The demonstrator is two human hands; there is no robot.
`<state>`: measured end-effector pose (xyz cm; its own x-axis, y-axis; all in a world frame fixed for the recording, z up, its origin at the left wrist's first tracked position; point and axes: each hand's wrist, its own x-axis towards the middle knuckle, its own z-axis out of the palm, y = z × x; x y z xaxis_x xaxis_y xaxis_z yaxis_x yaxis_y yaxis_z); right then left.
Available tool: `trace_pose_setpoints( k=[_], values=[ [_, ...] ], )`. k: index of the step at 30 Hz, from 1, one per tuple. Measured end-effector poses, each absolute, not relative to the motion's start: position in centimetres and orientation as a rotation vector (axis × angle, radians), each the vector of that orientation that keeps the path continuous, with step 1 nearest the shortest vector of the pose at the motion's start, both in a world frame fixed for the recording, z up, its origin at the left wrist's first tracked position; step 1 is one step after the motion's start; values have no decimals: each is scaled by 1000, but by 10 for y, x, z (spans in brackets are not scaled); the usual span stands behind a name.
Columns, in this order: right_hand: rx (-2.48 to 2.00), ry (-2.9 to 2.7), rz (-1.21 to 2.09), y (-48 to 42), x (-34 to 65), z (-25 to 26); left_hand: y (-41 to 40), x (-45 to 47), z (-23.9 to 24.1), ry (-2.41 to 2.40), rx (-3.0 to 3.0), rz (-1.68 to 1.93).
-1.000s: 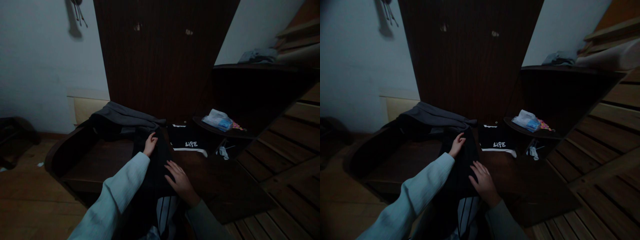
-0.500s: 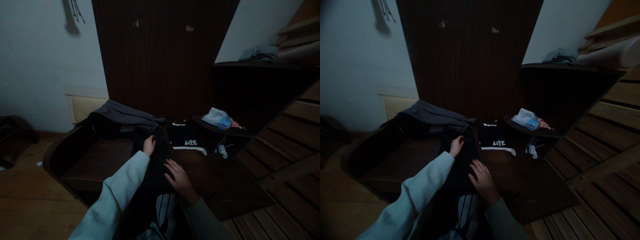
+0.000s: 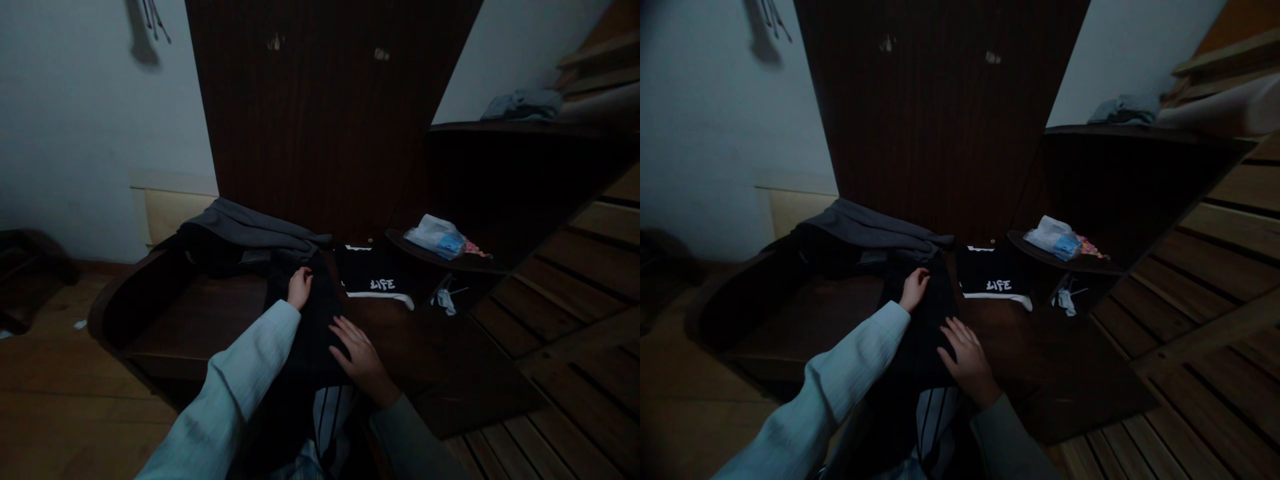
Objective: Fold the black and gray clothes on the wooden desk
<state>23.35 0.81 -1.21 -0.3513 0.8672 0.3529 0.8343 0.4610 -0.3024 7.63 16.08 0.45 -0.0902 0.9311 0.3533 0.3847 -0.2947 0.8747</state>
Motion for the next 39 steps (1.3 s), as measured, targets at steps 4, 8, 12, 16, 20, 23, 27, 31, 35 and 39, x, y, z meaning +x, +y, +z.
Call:
trace_pose_setpoints(
  k=[4, 8, 12, 16, 20, 23, 27, 31, 35, 39],
  values=[
    [-1418, -2250, 112, 8, 234, -10, 157, 78, 5, 1491, 1703, 1209],
    [-1452, -2268, 139, 7, 233, -8, 160, 74, 6, 1394, 1702, 1079],
    [-1449, -2292, 130, 7, 232, -9, 165, 62, 11, 1080, 1585, 856],
    [-1440, -2289, 135, 7, 233, -9, 165, 48, 18, 912, 1581, 750],
    [-1446, -2269, 145, 6, 233, -7, 165, 44, 17, 870, 1602, 755],
    [-1438, -2242, 153, 7, 233, -8, 167, 45, 14, 884, 1616, 780],
    [-1441, -2084, 212, 12, 236, -18, 171, 47, 9, 921, 1671, 769],
    [-1478, -1952, 246, 18, 240, -25, 173, 47, 6, 938, 1696, 767],
    [-1450, -2087, 186, 16, 239, -23, 173, 49, 5, 1008, 1761, 756],
    [-1494, -2197, 103, 13, 235, -21, 167, 57, 6, 1166, 1943, 772]
  ],
)
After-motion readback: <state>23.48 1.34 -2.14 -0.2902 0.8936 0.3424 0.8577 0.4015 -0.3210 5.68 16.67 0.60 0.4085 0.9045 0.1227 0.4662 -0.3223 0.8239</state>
